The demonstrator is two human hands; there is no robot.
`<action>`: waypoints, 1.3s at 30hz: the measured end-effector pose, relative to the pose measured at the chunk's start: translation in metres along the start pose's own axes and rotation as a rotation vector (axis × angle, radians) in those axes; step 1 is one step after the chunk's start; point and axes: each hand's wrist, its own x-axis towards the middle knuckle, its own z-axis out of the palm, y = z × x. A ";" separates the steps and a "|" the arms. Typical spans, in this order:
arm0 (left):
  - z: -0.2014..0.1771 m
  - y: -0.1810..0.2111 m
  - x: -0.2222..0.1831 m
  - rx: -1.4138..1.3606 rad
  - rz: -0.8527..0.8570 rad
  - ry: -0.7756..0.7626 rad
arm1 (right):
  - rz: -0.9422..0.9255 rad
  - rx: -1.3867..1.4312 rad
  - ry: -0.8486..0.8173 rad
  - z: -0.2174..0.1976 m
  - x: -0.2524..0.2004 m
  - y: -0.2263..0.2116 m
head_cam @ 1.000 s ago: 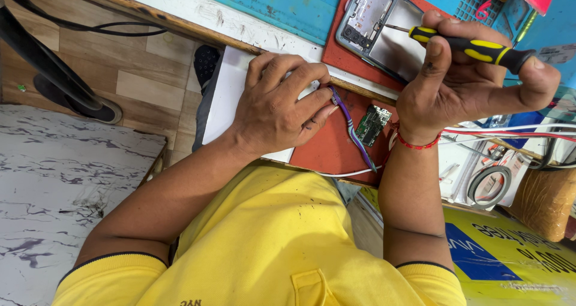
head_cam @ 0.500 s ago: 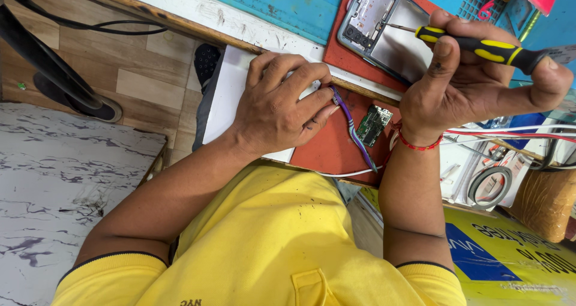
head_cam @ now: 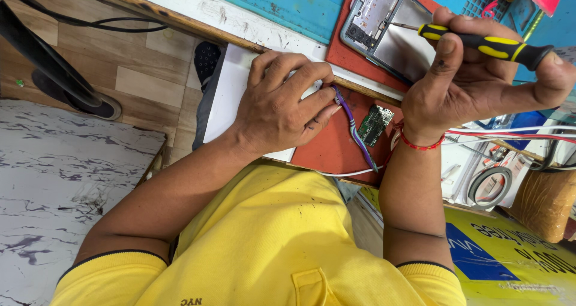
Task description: The person works on a mobile phone chassis using a screwdriver to remove screws and handles various internal circuit boards and components on a repair bench.
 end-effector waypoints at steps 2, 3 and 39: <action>0.000 0.000 0.000 0.002 0.000 -0.001 | 0.006 -0.010 0.005 0.000 0.000 0.000; 0.000 0.000 0.000 0.002 0.000 -0.001 | 0.007 -0.015 0.005 0.000 0.000 0.000; 0.000 0.000 0.000 -0.007 0.006 -0.003 | 0.025 0.032 0.029 0.001 -0.004 0.001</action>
